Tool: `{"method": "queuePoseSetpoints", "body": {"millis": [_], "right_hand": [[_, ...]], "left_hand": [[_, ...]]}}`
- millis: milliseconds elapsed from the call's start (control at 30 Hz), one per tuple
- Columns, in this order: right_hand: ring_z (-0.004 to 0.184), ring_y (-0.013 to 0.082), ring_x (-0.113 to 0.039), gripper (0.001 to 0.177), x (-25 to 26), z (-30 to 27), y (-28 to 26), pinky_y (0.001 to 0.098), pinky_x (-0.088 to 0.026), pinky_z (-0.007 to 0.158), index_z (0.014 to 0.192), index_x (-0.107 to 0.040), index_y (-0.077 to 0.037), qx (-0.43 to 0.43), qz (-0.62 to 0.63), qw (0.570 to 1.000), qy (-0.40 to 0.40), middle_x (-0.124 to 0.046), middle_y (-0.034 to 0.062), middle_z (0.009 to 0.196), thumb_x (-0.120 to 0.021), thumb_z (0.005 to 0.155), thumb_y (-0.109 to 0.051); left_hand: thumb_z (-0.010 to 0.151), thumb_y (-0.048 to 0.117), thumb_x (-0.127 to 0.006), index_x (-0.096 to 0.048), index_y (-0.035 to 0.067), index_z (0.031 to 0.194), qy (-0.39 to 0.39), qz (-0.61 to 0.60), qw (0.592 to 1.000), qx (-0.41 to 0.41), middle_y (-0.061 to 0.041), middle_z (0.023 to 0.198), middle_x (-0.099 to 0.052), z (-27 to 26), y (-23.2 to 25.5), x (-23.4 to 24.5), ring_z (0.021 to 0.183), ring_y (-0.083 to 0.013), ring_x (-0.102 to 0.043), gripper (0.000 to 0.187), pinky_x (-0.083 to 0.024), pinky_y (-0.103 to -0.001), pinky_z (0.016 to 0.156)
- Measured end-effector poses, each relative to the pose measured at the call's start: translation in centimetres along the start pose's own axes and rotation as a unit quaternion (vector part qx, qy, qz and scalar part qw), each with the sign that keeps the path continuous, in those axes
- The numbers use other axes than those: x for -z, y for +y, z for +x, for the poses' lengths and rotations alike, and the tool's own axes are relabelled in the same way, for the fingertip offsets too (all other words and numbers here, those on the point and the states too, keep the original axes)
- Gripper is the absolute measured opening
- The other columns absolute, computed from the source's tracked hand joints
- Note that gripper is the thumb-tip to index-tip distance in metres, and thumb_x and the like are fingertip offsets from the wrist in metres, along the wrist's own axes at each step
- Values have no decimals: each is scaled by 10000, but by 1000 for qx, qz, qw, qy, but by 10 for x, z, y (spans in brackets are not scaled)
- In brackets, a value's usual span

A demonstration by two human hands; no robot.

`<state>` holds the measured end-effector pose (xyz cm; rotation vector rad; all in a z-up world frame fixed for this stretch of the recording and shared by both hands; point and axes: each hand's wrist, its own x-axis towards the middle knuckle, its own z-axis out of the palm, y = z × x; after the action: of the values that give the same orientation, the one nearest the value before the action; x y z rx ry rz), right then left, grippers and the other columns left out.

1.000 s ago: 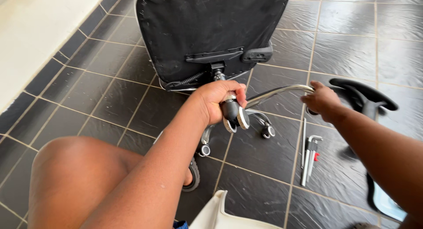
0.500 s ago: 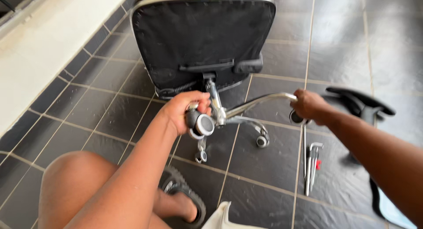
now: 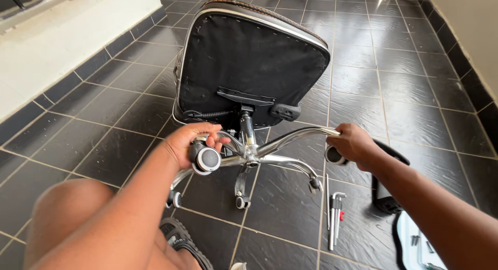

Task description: The person assembles an office chair by attaching the seat to the base and tightening the screws with a screwdriver and an Allen key. The person works on the underside of the seat, aligning the parts and securing them.

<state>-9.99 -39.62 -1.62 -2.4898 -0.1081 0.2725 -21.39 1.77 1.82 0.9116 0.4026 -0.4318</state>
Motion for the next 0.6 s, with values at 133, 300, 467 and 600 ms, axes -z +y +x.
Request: {"method": "queuePoseSetpoints", "body": {"millis": [133,300,467,600], "right_hand": [[815,270,-717,359,0,-17,-19,412,-567,692,1094,-702,28,-38,124,990,-52,-742,188,933,-749,897,-269],[897,277,-716,543,-3,-27,-73,417,-583,775,1184,-618,29,7,173,979,-109,-714,212,1018,-760,868,-389],[951,273,-749,713,-4,-46,-102,411,-612,851,1232,-589,64,67,224,955,-183,-708,231,1041,-649,888,-558],[931,272,-737,631,-14,-58,-135,414,-603,835,1177,-616,25,87,262,936,-219,-706,198,1009,-689,855,-512]], "left_hand": [[893,255,-710,-615,15,869,81,247,964,53,-113,693,-663,-7,23,5,635,-255,-706,260,-601,-410,643],[888,197,-761,-715,-51,1022,301,475,826,-28,-147,897,-722,-14,40,17,754,-271,-730,286,-603,-420,689],[888,355,-775,-800,29,1022,488,673,555,-17,-184,977,-777,-29,28,20,867,-335,-717,354,-546,-484,760],[867,369,-767,-799,151,991,492,718,466,-157,-140,1005,-774,-40,-5,10,960,-349,-694,253,-502,-539,846]]}}
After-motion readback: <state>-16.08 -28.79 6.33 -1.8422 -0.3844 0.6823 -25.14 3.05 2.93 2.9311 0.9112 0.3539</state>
